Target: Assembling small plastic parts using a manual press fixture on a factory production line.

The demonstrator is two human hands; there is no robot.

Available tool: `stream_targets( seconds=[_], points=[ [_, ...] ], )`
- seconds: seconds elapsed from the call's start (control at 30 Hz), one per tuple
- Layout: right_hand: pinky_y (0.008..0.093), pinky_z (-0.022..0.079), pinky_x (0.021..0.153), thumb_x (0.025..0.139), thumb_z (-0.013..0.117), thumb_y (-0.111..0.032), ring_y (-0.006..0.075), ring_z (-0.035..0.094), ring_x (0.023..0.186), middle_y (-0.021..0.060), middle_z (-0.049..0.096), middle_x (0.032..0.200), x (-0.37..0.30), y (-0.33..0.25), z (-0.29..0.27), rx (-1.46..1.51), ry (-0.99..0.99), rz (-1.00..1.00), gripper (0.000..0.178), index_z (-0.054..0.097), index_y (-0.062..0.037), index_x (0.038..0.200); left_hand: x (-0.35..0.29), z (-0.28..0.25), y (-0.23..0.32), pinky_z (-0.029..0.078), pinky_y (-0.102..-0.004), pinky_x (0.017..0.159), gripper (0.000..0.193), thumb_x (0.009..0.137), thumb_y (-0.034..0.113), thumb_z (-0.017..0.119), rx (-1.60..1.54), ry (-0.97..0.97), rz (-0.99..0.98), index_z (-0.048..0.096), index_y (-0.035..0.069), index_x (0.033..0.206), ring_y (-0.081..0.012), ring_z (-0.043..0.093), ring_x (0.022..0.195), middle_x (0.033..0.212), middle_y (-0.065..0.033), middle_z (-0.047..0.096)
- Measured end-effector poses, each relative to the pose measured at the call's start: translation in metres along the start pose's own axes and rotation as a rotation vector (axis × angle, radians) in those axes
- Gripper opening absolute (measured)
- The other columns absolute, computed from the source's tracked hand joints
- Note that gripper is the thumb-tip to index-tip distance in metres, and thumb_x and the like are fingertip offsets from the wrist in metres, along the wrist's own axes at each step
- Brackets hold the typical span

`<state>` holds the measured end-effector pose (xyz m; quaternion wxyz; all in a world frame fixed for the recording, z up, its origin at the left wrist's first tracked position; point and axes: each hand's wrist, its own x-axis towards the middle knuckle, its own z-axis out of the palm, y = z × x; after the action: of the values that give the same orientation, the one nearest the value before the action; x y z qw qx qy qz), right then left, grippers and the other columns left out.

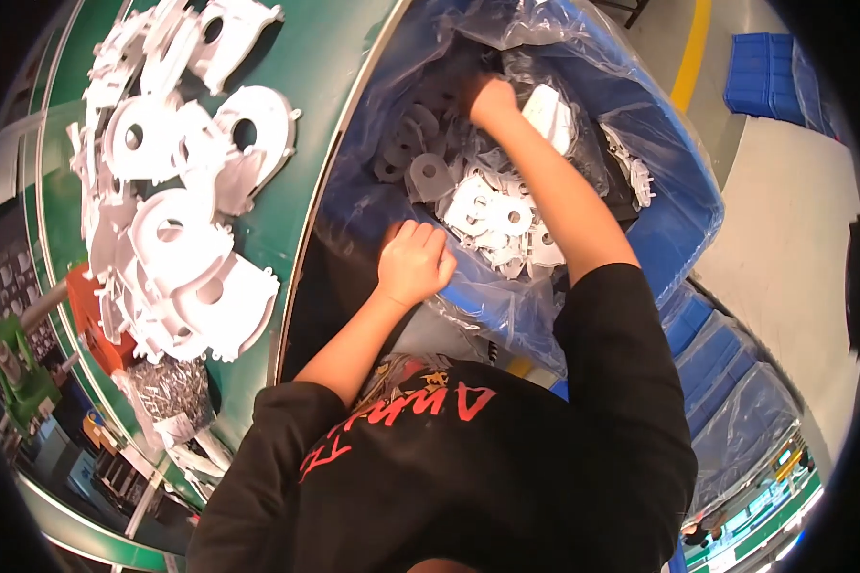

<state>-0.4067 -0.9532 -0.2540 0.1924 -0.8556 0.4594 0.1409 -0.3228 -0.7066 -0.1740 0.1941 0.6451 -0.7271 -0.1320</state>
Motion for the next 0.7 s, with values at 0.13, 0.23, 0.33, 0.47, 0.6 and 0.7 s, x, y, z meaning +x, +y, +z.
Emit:
stream_targets(
  seconds=[0.13,0.23,0.33,0.47,0.6,0.7],
  points=[
    [0.0437,0.052,0.072,0.075,0.06,-0.021,0.0384,0.062,0.088,0.024,0.053,0.107,0.003,0.043,0.017,0.053,0.181,0.221,0.04,0.049,-0.0046,0.11,0.0,0.006,-0.002,0.043,-0.0348,0.062,0.01,0.063,0.015,0.059,-0.065,0.016,0.023,0.052,0.009,0.067,-0.0241,0.049,0.064,0.065,-0.0052,0.048],
    [0.0433,0.052,0.073,0.076,0.059,-0.016,0.0386,0.062,0.087,0.0235,0.054,0.106,-0.022,0.042,-0.005,-0.079,0.156,0.094,0.035,0.05,-0.0027,0.107,-0.002,0.005,-0.006,0.043,-0.0346,0.061,0.01,0.063,0.015,0.059,-0.06,0.053,0.041,0.052,0.009,0.066,-0.0241,0.049,0.064,0.065,-0.0052,0.048],
    [0.0421,0.052,0.072,0.079,0.053,-0.012,0.0377,0.063,0.085,0.0227,0.057,0.102,-0.033,0.046,-0.011,-0.1,0.158,0.101,0.026,0.054,-0.0014,0.102,-0.004,0.004,-0.006,0.044,-0.0343,0.06,0.01,0.063,0.014,0.059,-0.045,0.068,0.052,0.052,0.009,0.065,-0.0241,0.049,0.065,0.065,-0.0051,0.049],
    [0.0424,0.052,0.072,0.079,0.052,-0.011,0.0371,0.064,0.083,0.019,0.059,0.098,-0.034,0.044,0.006,-0.109,0.211,0.148,0.023,0.055,-0.0006,0.099,-0.006,0.006,-0.004,0.044,-0.0341,0.059,0.009,0.063,0.014,0.059,-0.05,0.06,0.05,0.051,0.009,0.064,-0.0241,0.05,0.065,0.065,-0.0051,0.049],
    [0.0423,0.053,0.07,0.08,0.052,-0.011,0.0356,0.064,0.083,0.0185,0.059,0.096,-0.038,0.039,0.015,-0.171,0.361,0.259,0.021,0.054,-0.001,0.099,-0.007,0.006,-0.006,0.044,-0.0345,0.059,0.01,0.063,0.014,0.059,-0.08,0.086,0.05,0.051,0.009,0.063,-0.0241,0.05,0.065,0.065,-0.0052,0.049],
    [0.0423,0.053,0.068,0.081,0.051,-0.011,0.0357,0.065,0.08,0.0178,0.059,0.094,-0.043,0.043,0.026,-0.176,0.492,0.305,0.021,0.053,-0.0013,0.099,-0.008,0.006,-0.006,0.044,-0.0342,0.058,0.01,0.063,0.015,0.059,-0.063,0.088,0.054,0.052,0.009,0.064,-0.0238,0.05,0.066,0.065,-0.0051,0.049]
  ],
)
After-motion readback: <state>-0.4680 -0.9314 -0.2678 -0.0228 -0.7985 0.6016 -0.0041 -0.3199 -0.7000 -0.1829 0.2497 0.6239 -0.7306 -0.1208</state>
